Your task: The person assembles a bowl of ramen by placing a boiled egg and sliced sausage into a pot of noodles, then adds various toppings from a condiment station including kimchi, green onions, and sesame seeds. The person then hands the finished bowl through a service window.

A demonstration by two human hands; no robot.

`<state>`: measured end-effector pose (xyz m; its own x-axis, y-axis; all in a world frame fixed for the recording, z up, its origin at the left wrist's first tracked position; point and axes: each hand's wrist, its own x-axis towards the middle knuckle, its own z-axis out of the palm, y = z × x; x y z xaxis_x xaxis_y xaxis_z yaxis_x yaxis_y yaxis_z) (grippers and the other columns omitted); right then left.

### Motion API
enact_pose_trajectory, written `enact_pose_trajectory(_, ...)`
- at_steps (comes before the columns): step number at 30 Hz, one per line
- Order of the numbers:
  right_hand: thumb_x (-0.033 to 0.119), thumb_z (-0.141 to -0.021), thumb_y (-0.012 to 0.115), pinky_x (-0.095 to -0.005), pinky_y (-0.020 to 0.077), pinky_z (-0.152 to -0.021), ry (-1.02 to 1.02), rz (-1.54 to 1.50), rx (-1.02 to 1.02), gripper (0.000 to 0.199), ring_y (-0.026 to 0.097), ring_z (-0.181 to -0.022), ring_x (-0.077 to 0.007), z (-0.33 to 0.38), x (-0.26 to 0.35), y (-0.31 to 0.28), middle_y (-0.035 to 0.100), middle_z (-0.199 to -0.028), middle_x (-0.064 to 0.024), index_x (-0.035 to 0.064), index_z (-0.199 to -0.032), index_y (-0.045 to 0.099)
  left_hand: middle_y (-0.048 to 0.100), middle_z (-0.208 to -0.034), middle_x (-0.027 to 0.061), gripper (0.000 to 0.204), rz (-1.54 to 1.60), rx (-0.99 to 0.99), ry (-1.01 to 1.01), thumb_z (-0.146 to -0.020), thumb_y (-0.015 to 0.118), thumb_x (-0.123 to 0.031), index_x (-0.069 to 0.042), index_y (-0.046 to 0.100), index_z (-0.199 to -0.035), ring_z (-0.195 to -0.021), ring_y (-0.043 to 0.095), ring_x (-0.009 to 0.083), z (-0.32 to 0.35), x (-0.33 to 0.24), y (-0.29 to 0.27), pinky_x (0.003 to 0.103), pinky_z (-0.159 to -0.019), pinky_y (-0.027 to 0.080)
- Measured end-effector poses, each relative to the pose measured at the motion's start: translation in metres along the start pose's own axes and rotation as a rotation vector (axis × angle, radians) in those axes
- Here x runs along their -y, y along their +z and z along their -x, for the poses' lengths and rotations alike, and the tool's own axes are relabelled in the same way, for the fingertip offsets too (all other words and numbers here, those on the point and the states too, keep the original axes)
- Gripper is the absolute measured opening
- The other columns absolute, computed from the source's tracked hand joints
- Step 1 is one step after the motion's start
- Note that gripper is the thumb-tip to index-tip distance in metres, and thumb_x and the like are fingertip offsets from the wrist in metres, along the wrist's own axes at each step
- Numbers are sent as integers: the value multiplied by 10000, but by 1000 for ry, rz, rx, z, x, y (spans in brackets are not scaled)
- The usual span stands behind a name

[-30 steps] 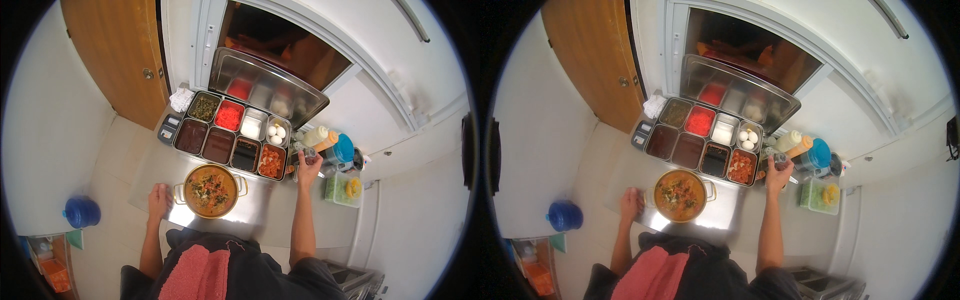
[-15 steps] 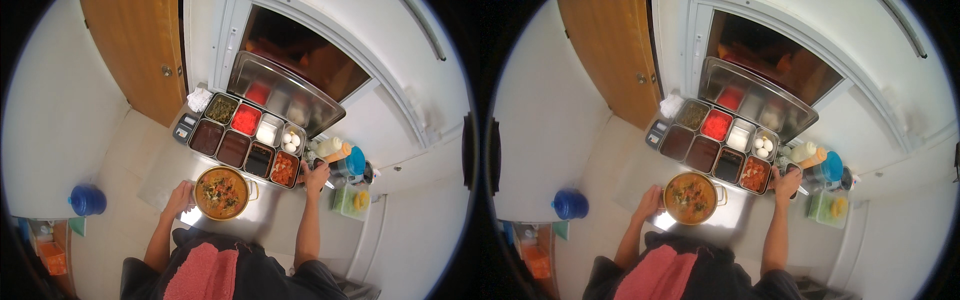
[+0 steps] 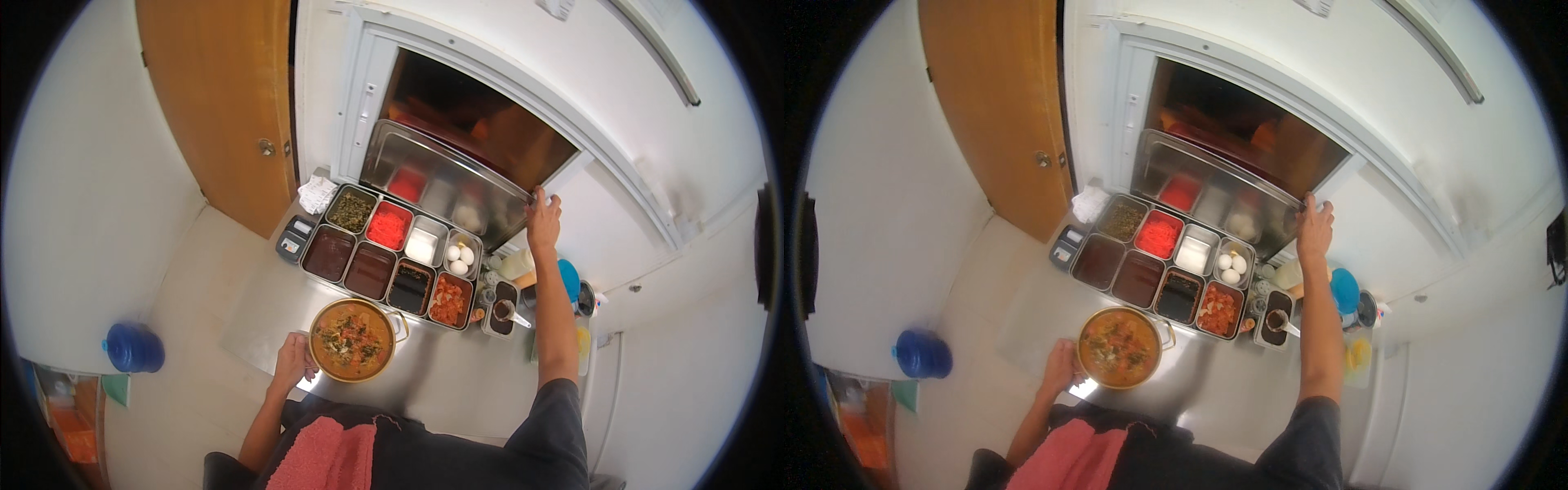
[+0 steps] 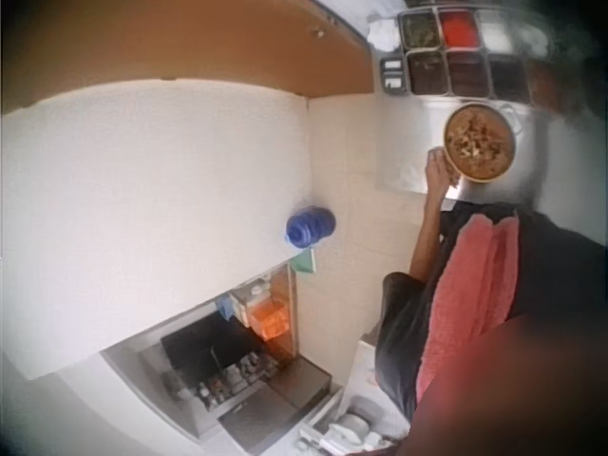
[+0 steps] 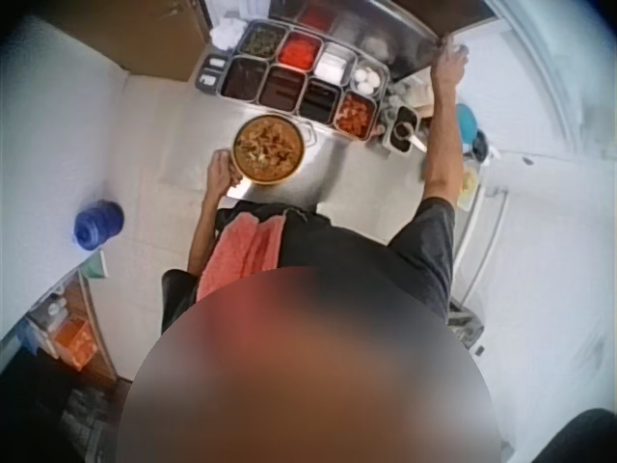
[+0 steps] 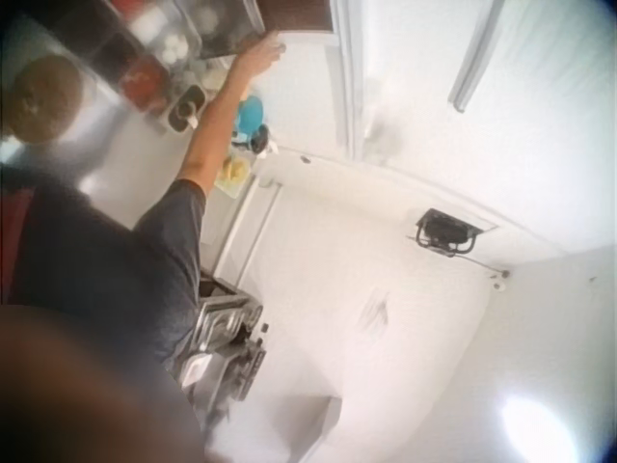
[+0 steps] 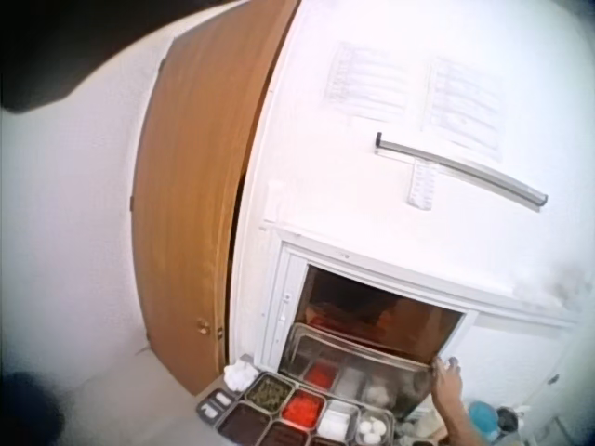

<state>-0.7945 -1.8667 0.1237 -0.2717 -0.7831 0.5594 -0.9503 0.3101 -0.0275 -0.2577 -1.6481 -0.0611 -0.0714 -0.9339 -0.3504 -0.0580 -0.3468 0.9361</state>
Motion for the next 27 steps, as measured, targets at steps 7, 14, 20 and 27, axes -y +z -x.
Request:
enact_pose_trajectory(7,212,-892,749,-542,536,-777,-11,-111,69,425,642,-970,-464,-15,-19,9,544,-1132,-217,212,-1232,493,540,-571,75,339,49,-87,37,-1127,353,-329,-25,467,-1029,-376,517,143,21,1,-1,270,-325,419)
enact_pose_trajectory(14,220,-877,745,-549,515,-805,31,-130,122,405,643,-961,-474,-25,-47,17,565,-1120,-196,236,-1205,507,532,-578,60,339,72,-183,29,-1126,362,-329,-30,468,-1007,-377,501,130,53,-12,-17,257,-332,405)
enact_pose_trajectory(20,204,-881,745,-531,515,-801,37,-84,124,412,648,-974,-451,-27,-65,15,575,-1129,-176,233,-1213,502,558,-589,72,319,117,-239,-72,-1126,360,-324,-32,466,-1053,-383,506,132,66,-39,-31,261,-331,399)
enact_pose_trajectory(27,186,-900,721,-533,515,-806,71,-35,169,408,649,-994,-442,-27,-87,12,570,-1160,-171,223,-1233,487,549,-579,65,298,96,-292,-129,-1123,363,-321,-58,485,-1050,-369,483,135,48,-83,-53,271,-326,371)
